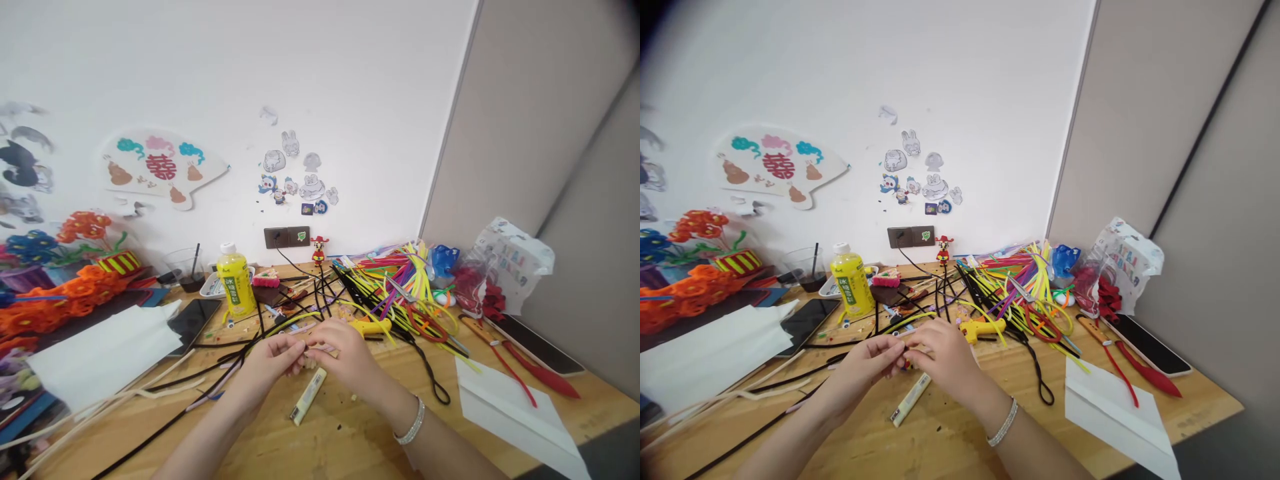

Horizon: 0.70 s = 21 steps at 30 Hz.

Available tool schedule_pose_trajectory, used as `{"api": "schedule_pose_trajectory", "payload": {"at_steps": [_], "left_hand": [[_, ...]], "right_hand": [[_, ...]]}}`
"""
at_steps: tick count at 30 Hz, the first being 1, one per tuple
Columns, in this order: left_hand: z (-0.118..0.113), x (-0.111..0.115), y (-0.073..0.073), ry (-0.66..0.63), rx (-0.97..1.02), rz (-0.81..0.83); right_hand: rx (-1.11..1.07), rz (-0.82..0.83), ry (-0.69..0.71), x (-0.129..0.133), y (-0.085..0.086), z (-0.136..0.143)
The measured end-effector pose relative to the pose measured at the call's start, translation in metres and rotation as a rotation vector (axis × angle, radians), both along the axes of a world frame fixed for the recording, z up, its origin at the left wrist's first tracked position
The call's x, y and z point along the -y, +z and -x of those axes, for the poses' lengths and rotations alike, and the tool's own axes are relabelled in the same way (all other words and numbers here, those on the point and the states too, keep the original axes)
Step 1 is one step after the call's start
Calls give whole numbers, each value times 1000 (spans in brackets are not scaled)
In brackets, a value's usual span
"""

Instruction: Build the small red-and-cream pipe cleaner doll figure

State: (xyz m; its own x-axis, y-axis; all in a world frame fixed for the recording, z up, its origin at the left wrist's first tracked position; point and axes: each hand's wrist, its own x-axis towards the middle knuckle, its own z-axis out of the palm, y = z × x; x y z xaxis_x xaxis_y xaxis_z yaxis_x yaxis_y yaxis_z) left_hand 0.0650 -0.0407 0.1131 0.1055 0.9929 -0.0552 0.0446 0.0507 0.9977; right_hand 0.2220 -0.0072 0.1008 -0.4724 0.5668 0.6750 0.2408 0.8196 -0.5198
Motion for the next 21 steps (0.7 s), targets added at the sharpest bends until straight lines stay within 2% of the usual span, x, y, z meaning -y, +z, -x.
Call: {"api": "schedule_pose_trajectory", "payload": {"at_steps": [6,11,14,17,19,21], "left_hand": [[-1,0,-3,-28,-75,-54],[6,-7,-2,1,-325,-164],[15,-14,-10,58,-466,-241],[20,-17,-23,42,-740,-409],[21,-17,-30,-25,-799,-395],[20,-17,-35,-87,-756,-312]], "right_hand": [[20,16,-46,3,0,-2],[4,34,-72,-2,0,-5],[11,105,-132,-10,-5,-6],[59,155,-163,-16,-10,-7],[98,171,-173,-18,-12,-7],[126,193,-173,-20,-14,-7]]}}
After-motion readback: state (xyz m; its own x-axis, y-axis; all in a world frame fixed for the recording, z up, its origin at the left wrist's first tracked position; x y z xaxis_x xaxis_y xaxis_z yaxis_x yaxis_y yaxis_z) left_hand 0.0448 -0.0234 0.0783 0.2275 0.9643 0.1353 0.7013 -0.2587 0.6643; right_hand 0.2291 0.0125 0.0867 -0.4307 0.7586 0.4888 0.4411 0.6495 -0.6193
